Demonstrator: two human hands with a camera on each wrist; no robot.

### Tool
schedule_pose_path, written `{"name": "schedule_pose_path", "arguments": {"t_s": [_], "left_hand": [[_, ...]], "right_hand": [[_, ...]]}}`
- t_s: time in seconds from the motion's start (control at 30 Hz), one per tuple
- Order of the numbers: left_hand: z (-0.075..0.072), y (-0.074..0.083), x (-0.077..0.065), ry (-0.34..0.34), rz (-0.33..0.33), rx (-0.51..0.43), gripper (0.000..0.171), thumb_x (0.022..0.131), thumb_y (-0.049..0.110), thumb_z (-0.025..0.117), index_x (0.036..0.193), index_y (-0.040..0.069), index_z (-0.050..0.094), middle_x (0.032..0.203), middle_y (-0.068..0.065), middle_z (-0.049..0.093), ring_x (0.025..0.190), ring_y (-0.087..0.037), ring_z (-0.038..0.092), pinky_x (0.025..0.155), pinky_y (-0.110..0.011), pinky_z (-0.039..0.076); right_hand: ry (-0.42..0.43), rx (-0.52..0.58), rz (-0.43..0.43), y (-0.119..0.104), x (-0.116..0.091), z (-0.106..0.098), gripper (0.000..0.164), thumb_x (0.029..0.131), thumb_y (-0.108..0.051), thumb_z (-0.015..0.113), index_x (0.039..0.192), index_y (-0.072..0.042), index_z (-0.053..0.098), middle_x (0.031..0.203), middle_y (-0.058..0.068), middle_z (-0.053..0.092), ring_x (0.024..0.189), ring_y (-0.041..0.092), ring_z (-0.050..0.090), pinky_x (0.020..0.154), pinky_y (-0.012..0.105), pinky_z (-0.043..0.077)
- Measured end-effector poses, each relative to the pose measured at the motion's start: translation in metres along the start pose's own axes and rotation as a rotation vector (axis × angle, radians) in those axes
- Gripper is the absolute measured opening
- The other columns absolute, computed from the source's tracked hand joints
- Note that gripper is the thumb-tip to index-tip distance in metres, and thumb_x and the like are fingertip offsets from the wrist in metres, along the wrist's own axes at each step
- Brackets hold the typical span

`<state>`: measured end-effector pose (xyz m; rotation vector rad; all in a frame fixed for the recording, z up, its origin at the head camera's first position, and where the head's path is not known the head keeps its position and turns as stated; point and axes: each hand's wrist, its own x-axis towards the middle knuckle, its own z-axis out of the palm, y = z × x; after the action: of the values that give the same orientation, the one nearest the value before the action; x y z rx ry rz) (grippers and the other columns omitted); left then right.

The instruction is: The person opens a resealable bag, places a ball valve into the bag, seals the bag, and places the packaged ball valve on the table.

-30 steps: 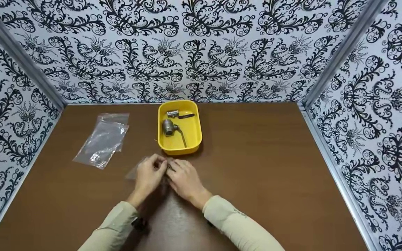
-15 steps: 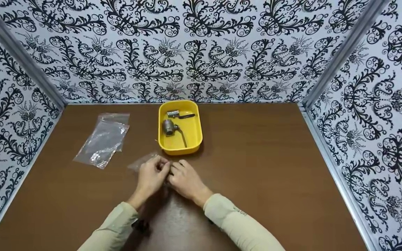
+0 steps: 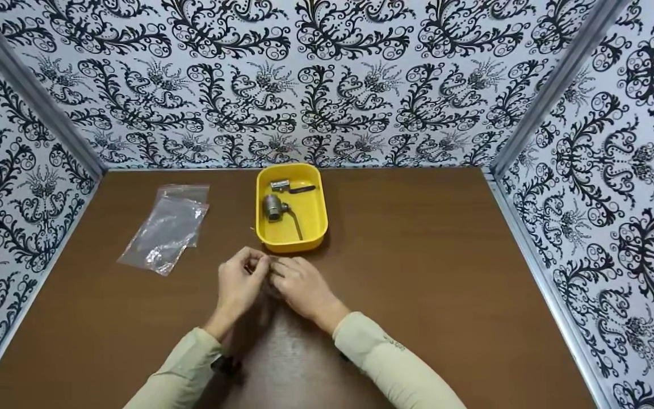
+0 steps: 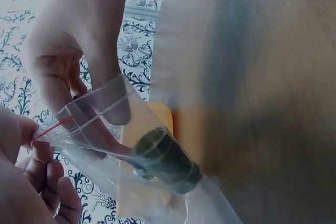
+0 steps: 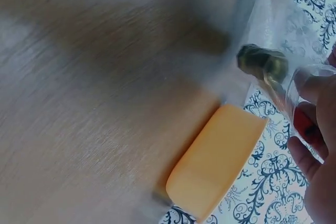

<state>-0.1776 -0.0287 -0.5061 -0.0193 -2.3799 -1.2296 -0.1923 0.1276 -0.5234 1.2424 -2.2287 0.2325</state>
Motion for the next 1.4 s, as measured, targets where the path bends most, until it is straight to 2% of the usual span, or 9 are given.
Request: {"name": "schedule_pose_path", "arguments": {"t_s": [0.17, 0.3, 0.43, 0.57, 0.73, 0.93, 1.13, 1.27, 1.4], "left_hand": [[-0.002, 0.002, 0.004, 0.031, -0.007, -0.044, 0.006, 0.082, 0.016, 0.07, 0.077, 0.014, 0.068, 0.063, 0.004, 0.06, 0.061, -0.013, 0.055, 0.061, -0.029, 0.045], [-0.002, 0.003, 0.007, 0.046, -0.027, -0.061, 0.006, 0.081, 0.015, 0.069, 0.076, 0.015, 0.067, 0.063, 0.004, 0.062, 0.06, -0.012, 0.056, 0.06, -0.027, 0.045], [-0.002, 0.004, 0.01, 0.043, -0.058, -0.089, 0.007, 0.082, 0.015, 0.069, 0.075, 0.015, 0.067, 0.061, 0.005, 0.064, 0.055, -0.007, 0.055, 0.056, -0.024, 0.045], [-0.004, 0.006, 0.012, 0.039, -0.08, -0.111, 0.008, 0.081, 0.014, 0.069, 0.073, 0.015, 0.066, 0.058, 0.006, 0.063, 0.051, -0.004, 0.051, 0.052, -0.022, 0.042], [-0.006, 0.008, 0.015, 0.054, -0.11, -0.136, 0.007, 0.08, 0.013, 0.068, 0.073, 0.016, 0.067, 0.059, 0.006, 0.064, 0.051, -0.004, 0.051, 0.052, -0.021, 0.042], [-0.01, 0.012, 0.02, 0.06, -0.136, -0.182, 0.005, 0.08, 0.014, 0.068, 0.075, 0.015, 0.068, 0.061, 0.006, 0.066, 0.052, -0.005, 0.054, 0.053, -0.021, 0.043], [-0.013, 0.013, 0.021, 0.059, -0.162, -0.179, 0.004, 0.08, 0.016, 0.068, 0.076, 0.017, 0.069, 0.062, 0.007, 0.069, 0.053, -0.006, 0.056, 0.054, -0.021, 0.044], [-0.013, 0.014, 0.02, 0.059, -0.183, -0.181, 0.004, 0.08, 0.016, 0.068, 0.076, 0.017, 0.069, 0.062, 0.008, 0.069, 0.052, -0.005, 0.056, 0.053, -0.021, 0.044], [-0.013, 0.015, 0.02, 0.056, -0.173, -0.178, 0.004, 0.08, 0.016, 0.068, 0.076, 0.016, 0.069, 0.063, 0.007, 0.069, 0.052, -0.005, 0.055, 0.054, -0.021, 0.043]], "right_hand": [[0.044, 0.065, 0.079, -0.003, 0.0, -0.007, 0.02, 0.083, -0.015, 0.072, 0.102, -0.009, 0.074, 0.114, 0.005, 0.072, 0.109, 0.021, 0.065, 0.097, 0.038, 0.048], [0.1, 0.065, 0.163, -0.009, 0.0, -0.012, 0.024, 0.088, -0.032, 0.069, 0.101, -0.013, 0.075, 0.108, 0.0, 0.074, 0.105, 0.019, 0.064, 0.095, 0.039, 0.046], [0.125, 0.039, 0.216, -0.015, -0.001, -0.011, 0.036, 0.082, -0.046, 0.072, 0.096, -0.014, 0.074, 0.096, -0.002, 0.073, 0.097, 0.02, 0.063, 0.091, 0.04, 0.044], [0.117, 0.03, 0.259, -0.022, -0.002, -0.009, 0.026, 0.078, -0.039, 0.078, 0.086, -0.015, 0.072, 0.086, -0.003, 0.071, 0.09, 0.02, 0.061, 0.087, 0.038, 0.044], [0.136, 0.086, 0.332, -0.026, 0.0, -0.013, 0.012, 0.078, -0.025, 0.079, 0.081, -0.016, 0.072, 0.079, -0.004, 0.07, 0.086, 0.017, 0.061, 0.084, 0.036, 0.043], [0.155, 0.155, 0.383, -0.024, 0.006, -0.021, 0.009, 0.078, -0.022, 0.08, 0.082, -0.017, 0.073, 0.08, -0.006, 0.071, 0.087, 0.015, 0.061, 0.087, 0.036, 0.042], [0.129, 0.214, 0.379, -0.023, 0.01, -0.025, 0.008, 0.08, -0.023, 0.078, 0.084, -0.018, 0.073, 0.083, -0.007, 0.071, 0.09, 0.015, 0.06, 0.092, 0.037, 0.039], [0.14, 0.228, 0.384, -0.024, 0.012, -0.024, 0.012, 0.08, -0.028, 0.078, 0.082, -0.018, 0.072, 0.081, -0.006, 0.07, 0.09, 0.015, 0.059, 0.093, 0.038, 0.038], [0.163, 0.224, 0.394, -0.02, 0.013, -0.027, 0.008, 0.081, -0.024, 0.077, 0.082, -0.019, 0.072, 0.08, -0.008, 0.069, 0.089, 0.014, 0.06, 0.092, 0.038, 0.039]]}}
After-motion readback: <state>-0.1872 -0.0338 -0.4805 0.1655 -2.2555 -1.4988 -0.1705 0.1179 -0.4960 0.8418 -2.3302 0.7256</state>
